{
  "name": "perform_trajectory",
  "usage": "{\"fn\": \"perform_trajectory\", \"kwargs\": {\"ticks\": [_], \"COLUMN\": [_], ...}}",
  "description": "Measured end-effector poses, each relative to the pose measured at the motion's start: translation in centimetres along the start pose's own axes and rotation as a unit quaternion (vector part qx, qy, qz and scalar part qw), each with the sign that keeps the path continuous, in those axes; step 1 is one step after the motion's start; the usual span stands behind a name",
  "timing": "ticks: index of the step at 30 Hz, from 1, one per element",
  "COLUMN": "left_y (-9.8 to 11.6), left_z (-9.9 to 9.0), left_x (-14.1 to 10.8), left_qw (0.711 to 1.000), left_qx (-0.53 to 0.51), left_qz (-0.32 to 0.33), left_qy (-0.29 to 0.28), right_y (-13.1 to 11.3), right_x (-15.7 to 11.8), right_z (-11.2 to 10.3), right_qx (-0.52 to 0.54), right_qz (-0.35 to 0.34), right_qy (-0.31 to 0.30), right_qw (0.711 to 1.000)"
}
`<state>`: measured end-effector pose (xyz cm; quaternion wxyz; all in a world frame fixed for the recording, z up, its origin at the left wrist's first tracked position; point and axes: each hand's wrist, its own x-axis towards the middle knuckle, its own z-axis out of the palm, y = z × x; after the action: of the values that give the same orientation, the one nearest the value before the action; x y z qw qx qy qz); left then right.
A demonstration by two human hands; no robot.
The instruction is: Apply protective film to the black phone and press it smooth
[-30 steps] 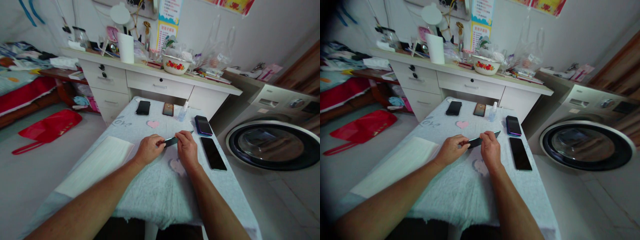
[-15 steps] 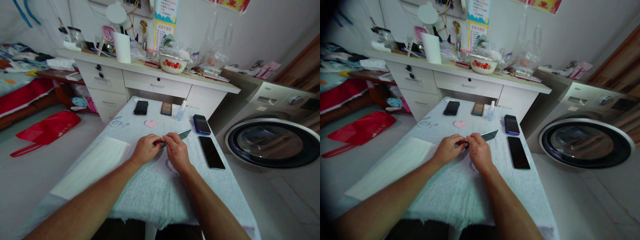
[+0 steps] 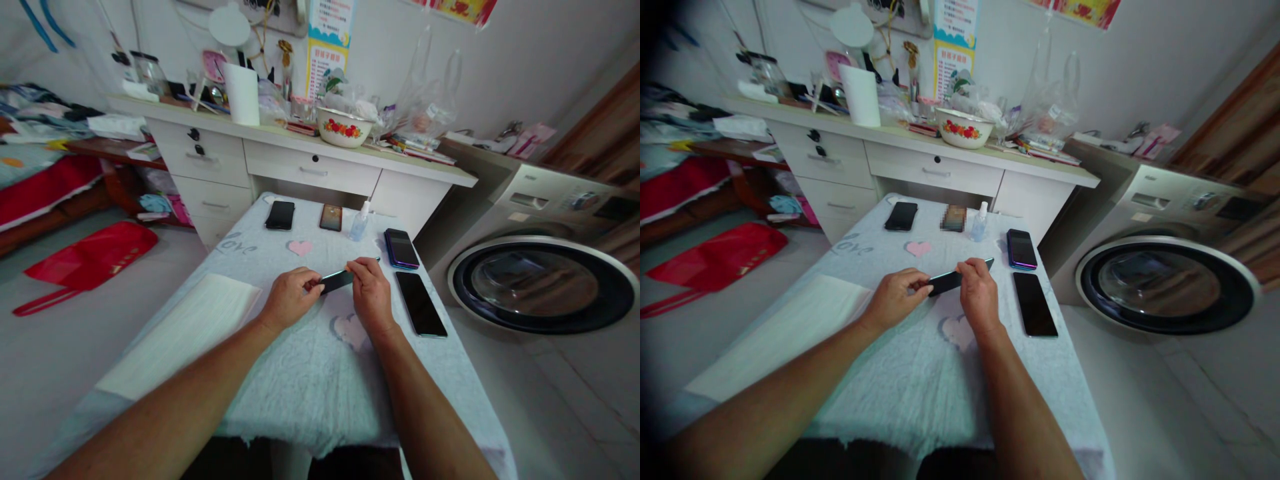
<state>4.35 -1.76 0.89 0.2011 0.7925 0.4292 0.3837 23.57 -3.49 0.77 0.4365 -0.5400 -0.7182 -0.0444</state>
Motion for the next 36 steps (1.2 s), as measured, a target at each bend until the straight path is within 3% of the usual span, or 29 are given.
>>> {"fn": "perform_trajectory", "kwargs": {"ticks": [36], "left_y": [-0.2], "left_z": [0.1], "left_x": [-0.1], "left_qw": [1.000], "left_qx": [-0.010], "left_qz": [0.009], "left_qy": [0.007], "right_y": [4.1], "right_x": [1.1], "right_z": [-0.3], "right_qx": [-0.045], "right_qz": [0.081], "right_qy": [0.110], "right_qw": [0.990]}}
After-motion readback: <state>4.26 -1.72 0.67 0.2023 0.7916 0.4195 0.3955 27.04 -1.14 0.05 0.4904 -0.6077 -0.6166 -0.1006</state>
